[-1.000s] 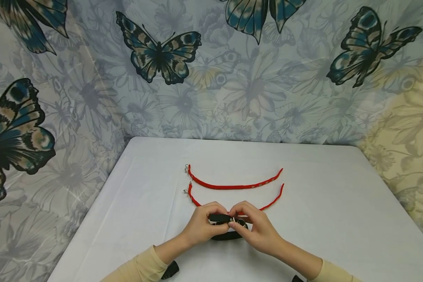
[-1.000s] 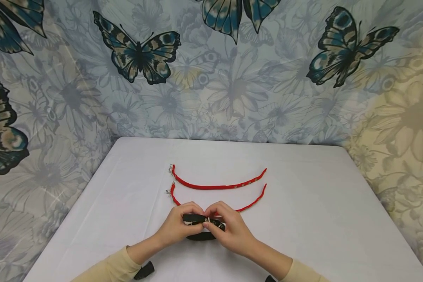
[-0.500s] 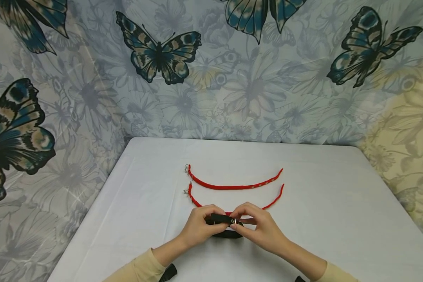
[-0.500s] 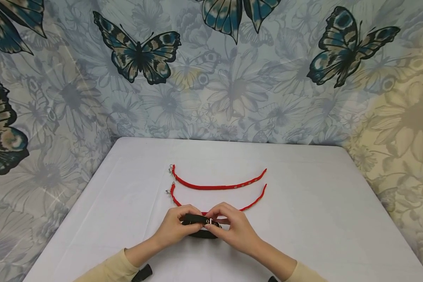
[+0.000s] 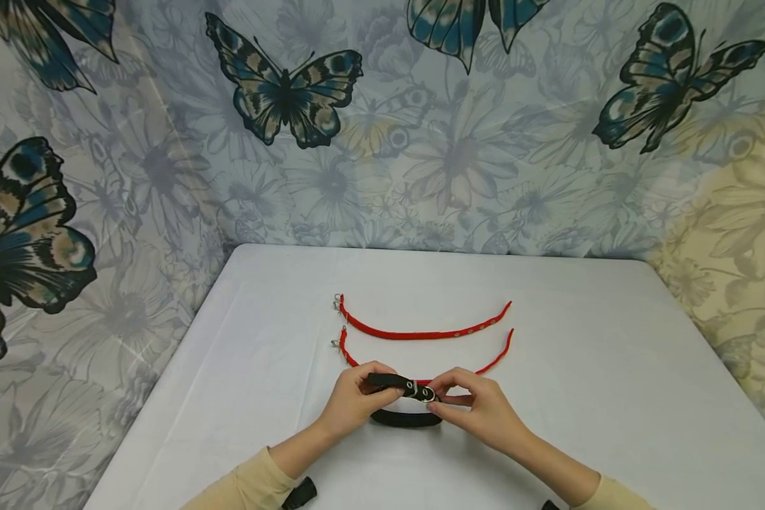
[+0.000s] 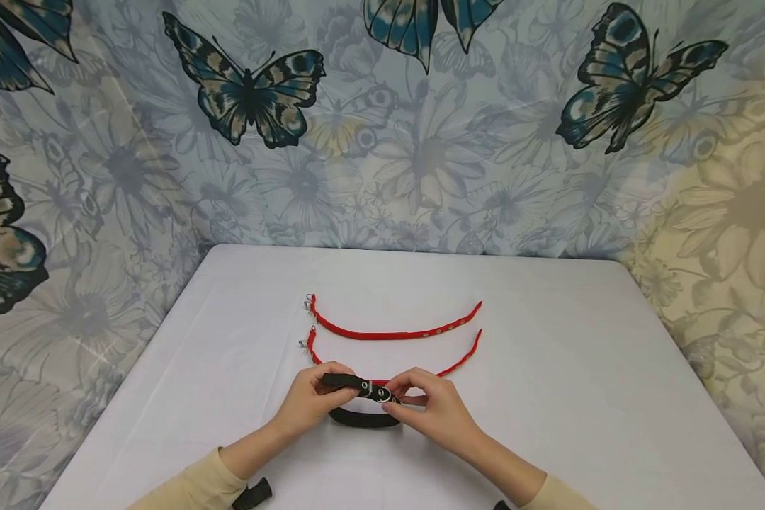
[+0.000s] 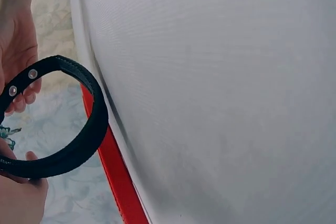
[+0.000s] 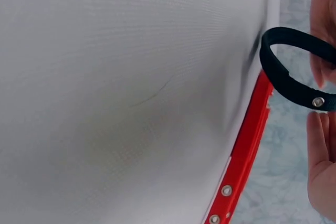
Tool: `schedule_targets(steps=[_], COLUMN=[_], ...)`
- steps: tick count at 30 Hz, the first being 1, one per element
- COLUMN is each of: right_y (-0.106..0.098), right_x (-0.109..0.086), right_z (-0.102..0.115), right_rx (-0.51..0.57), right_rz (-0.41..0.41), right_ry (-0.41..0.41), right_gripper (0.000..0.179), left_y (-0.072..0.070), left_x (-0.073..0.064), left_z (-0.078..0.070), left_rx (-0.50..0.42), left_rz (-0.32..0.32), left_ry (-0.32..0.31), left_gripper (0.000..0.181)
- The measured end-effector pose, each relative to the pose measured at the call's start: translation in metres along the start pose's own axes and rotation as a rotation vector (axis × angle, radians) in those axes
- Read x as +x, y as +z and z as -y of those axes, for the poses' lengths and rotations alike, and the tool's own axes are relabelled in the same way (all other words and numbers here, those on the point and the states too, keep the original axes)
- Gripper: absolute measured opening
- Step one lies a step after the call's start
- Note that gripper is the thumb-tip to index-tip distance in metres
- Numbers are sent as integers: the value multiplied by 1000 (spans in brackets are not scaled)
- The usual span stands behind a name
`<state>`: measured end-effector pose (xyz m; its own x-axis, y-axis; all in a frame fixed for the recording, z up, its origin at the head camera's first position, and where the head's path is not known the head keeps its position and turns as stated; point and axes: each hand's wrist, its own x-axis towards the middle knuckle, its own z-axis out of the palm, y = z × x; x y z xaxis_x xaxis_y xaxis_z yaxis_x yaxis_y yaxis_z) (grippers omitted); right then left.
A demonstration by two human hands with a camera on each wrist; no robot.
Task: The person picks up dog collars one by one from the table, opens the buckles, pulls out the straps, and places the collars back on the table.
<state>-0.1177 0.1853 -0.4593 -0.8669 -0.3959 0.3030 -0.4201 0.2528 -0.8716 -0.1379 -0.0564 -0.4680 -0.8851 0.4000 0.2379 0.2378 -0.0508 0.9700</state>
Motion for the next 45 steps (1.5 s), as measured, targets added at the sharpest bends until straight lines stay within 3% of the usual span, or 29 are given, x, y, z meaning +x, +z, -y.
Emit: schedule_targets(steps=[9, 18, 27, 38, 45], right_y=[2, 4, 3, 1, -1], right_x=[3, 4, 5, 2, 2], right_z=[4, 7, 5, 4, 2], right_rx=[54, 21, -17, -44, -45], right_rz=[-27, -33, -28, -21, -22], right_ry=[-36, -68, -98, -84, -45], right_gripper=[19, 21, 21, 19, 22], left_y=[1, -2, -4, -9, -12], left_x=[0, -2, -3, -5, -6], left_z=[2, -1, 2, 4, 2], left_rx=[-12, 56, 69, 85, 87], left_rz=[7, 1, 8, -10, -32], left_ry=[-4, 26, 51, 67, 40], left_gripper=[14, 9, 9, 8, 7])
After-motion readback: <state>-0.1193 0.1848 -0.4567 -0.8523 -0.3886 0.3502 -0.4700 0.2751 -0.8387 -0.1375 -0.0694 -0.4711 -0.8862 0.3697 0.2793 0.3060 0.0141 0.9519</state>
